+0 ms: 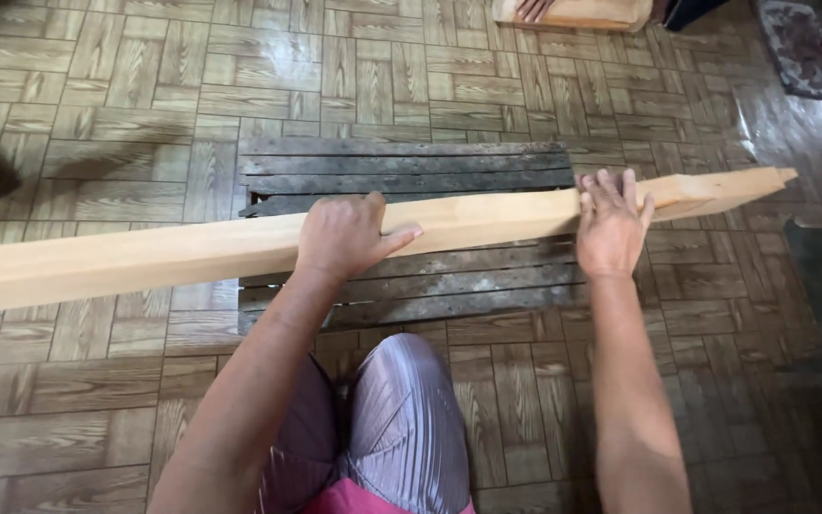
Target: The person sits on the floor and sands a long, light-colored wooden plank resting on a wooden support. They use a sanding block in their right hand to smooth the surface of the wood, moving it back and forth along the length of the plank.
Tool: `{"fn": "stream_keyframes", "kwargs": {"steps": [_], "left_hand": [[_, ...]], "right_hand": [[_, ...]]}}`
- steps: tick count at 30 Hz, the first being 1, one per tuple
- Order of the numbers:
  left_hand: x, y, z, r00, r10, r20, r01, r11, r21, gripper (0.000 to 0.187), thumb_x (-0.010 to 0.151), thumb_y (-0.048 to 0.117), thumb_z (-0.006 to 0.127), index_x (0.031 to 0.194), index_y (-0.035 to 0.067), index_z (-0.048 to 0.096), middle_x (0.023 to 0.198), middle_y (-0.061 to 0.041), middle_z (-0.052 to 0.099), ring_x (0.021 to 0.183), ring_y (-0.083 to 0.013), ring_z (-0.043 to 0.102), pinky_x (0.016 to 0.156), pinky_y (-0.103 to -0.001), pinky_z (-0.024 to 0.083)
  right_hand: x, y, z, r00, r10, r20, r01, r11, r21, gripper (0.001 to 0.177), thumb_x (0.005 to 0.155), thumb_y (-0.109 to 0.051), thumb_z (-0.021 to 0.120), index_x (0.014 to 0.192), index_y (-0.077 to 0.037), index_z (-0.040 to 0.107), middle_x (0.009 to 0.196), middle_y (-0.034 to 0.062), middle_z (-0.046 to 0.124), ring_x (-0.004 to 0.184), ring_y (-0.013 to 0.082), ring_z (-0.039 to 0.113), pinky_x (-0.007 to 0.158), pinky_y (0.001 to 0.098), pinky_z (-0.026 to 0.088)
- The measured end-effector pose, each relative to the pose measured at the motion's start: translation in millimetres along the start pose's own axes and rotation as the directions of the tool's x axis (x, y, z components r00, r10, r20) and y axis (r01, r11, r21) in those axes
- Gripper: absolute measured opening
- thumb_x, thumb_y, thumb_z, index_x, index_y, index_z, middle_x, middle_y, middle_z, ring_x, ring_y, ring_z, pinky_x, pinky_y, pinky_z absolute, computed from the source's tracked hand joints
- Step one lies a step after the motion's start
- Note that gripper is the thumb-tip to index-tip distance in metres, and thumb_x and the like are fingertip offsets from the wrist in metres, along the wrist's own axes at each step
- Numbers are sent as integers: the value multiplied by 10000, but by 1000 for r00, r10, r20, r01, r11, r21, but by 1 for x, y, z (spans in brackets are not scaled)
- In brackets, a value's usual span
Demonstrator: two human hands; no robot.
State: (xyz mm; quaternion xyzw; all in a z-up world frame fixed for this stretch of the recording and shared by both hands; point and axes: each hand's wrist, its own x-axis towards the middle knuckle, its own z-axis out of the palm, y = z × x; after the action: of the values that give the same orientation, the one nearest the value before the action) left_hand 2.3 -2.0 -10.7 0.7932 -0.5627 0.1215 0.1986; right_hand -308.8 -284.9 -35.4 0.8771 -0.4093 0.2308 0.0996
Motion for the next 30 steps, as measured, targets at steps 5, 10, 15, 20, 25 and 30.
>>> {"fn": "stream_keyframes", "kwargs": {"steps": [5, 10, 15, 20, 25, 30], "left_hand": [[2, 2, -3, 1000, 11, -11, -10, 1000, 25, 745, 833, 887, 485, 753, 159, 622, 597, -114, 650, 588, -319, 710, 573, -443, 529], [0, 0, -8, 999, 21, -40, -19, 999, 51, 754, 826, 887, 485, 739, 148, 606, 582, -131, 644, 572, -340, 706, 564, -468, 529], [0, 3, -5, 999, 36, -32, -35, 999, 27, 758, 844, 881, 488, 731, 138, 594, 573, -141, 630, 561, -360, 694, 572, -464, 529], [8, 2, -7, 999, 10, 37, -11, 1000, 27, 778, 831, 894, 470, 741, 131, 592, 592, -159, 645, 585, -377, 702, 580, -492, 531], [6, 4, -5, 996, -13, 83, 10, 999, 41, 801, 831, 908, 441, 748, 123, 577, 602, -176, 645, 602, -399, 704, 586, -516, 523], [6, 4, -1, 995, -27, 95, 22, 998, 51, 779, 823, 910, 469, 750, 144, 592, 604, -157, 643, 605, -395, 703, 595, -499, 528]], "right_hand": [[-16, -33, 48, 985, 76, -155, -30, 960, 279, 294, 1063, -127, 548, 1273, -112, 753, 1344, 148, 694, 1310, 390, 573, 1092, 596, 394], [-46, -110, -2, 990, 80, -117, -15, 881, 472, 317, 1086, -181, 538, 1333, -72, 702, 1442, 138, 636, 1428, 345, 482, 1207, 457, 332], [-47, -67, 6, 974, -132, -185, 154, 982, 106, 336, 1053, -210, 607, 1372, -187, 709, 1428, 48, 671, 1396, 262, 552, 1139, 452, 374], [-17, 36, 22, 942, -115, -317, 118, 993, -9, 337, 1154, -220, 482, 1355, -111, 729, 1392, 114, 694, 1348, 325, 571, 1128, 488, 371], [-16, 28, -3, 971, 16, -237, 57, 952, 300, 440, 1185, -326, 429, 1277, -49, 758, 1253, 197, 737, 1231, 377, 654, 1097, 475, 436], [-16, 19, 0, 988, 52, -148, 5, 935, 355, 416, 1163, -306, 432, 1341, -65, 721, 1352, 174, 692, 1338, 378, 569, 1154, 467, 382]]}}
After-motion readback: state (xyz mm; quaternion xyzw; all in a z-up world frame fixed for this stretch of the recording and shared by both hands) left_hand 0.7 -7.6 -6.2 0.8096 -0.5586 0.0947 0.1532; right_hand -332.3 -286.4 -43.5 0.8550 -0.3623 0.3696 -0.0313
